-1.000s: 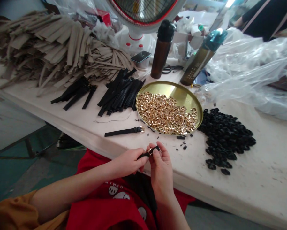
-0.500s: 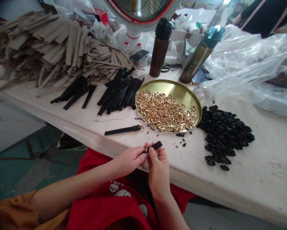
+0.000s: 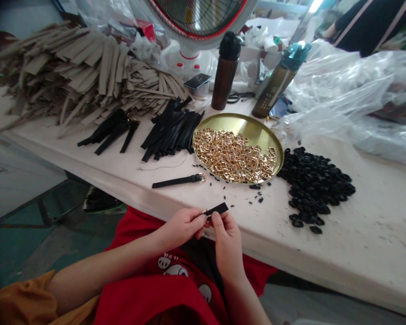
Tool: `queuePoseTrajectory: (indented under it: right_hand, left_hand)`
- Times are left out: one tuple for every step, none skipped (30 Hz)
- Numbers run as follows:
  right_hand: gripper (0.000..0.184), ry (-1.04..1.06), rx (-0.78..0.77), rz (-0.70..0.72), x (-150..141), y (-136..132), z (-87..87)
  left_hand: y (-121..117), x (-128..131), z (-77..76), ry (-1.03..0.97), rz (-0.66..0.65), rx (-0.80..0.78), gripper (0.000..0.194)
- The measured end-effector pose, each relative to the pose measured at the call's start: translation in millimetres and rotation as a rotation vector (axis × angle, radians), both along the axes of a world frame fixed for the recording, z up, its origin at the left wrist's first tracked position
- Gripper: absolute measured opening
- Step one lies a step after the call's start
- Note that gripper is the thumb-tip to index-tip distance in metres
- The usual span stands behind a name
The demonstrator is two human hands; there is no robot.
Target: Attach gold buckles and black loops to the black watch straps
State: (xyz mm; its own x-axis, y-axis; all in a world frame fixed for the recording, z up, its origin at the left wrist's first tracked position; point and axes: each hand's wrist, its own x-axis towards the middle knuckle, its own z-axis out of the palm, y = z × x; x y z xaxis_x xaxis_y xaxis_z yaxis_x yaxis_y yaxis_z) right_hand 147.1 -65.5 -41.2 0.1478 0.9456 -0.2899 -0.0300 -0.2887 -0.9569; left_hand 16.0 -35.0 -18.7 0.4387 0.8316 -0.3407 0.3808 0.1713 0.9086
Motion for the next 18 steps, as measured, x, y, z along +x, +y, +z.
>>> queuePoseTrajectory:
  right_hand:
    - [0.020,-0.094,0.045,0.013,1,-2,-0.7]
    - [0.019,-0.187,0.096,0.022,3,-3,-1.6]
    - [0.017,-0.273,0.153,0.031,5,-5,-2.7]
    - [0.015,-0.350,0.212,0.040,7,-6,-3.6]
    - [0.013,-0.416,0.272,0.048,9,-6,-4.3]
    - [0.011,-0.468,0.323,0.057,11,-7,-4.5]
    - [0.009,-0.498,0.361,0.062,12,-7,-4.3]
    - [0.008,-0.498,0.378,0.066,14,-6,-4.0]
    - [0.008,-0.468,0.376,0.070,15,-6,-3.5]
    - [0.008,-0.417,0.361,0.073,15,-5,-3.2]
    - [0.007,-0.354,0.339,0.076,15,-4,-3.1]
    - [0.007,-0.292,0.314,0.078,15,-2,-3.5]
    - [0.007,-0.243,0.289,0.080,16,-1,-4.2]
    - [0.006,-0.213,0.269,0.083,16,0,-5.1]
    - [0.006,-0.212,0.266,0.084,16,1,-6.0]
    - [0.005,-0.245,0.283,0.084,17,2,-6.8]
    - [0.004,-0.305,0.322,0.084,18,3,-7.2]
    - [0.003,-0.381,0.378,0.083,20,5,-7.0]
  left_hand:
    - [-1,0,-0.9,-0.004,0.005,0.004,0.029]
    - [-3,0,-1.6,-0.007,0.005,0.010,0.029]
    - [-4,0,-1.8,-0.006,0.002,0.021,0.028]
    - [-5,1,-1.5,0.003,-0.007,0.036,0.028]
    - [-5,1,-0.7,0.020,-0.018,0.055,0.027]
    - [-6,1,0.5,0.046,-0.030,0.079,0.027]
    - [-6,2,2.0,0.073,-0.040,0.105,0.027]
    - [-5,2,3.6,0.097,-0.049,0.125,0.026]
    - [-5,3,4.9,0.113,-0.056,0.137,0.026]
    - [-4,3,5.8,0.119,-0.061,0.139,0.026]
    - [-3,4,6.1,0.116,-0.067,0.134,0.026]
    - [-2,4,5.8,0.109,-0.072,0.124,0.027]
    - [-1,5,5.1,0.100,-0.076,0.112,0.027]
    - [0,5,4.1,0.095,-0.079,0.097,0.028]
    - [0,6,3.1,0.094,-0.082,0.083,0.029]
    - [1,7,2.3,0.099,-0.083,0.070,0.029]
    - [1,8,1.7,0.110,-0.080,0.063,0.029]
    - [2,10,1.5,0.123,-0.075,0.061,0.029]
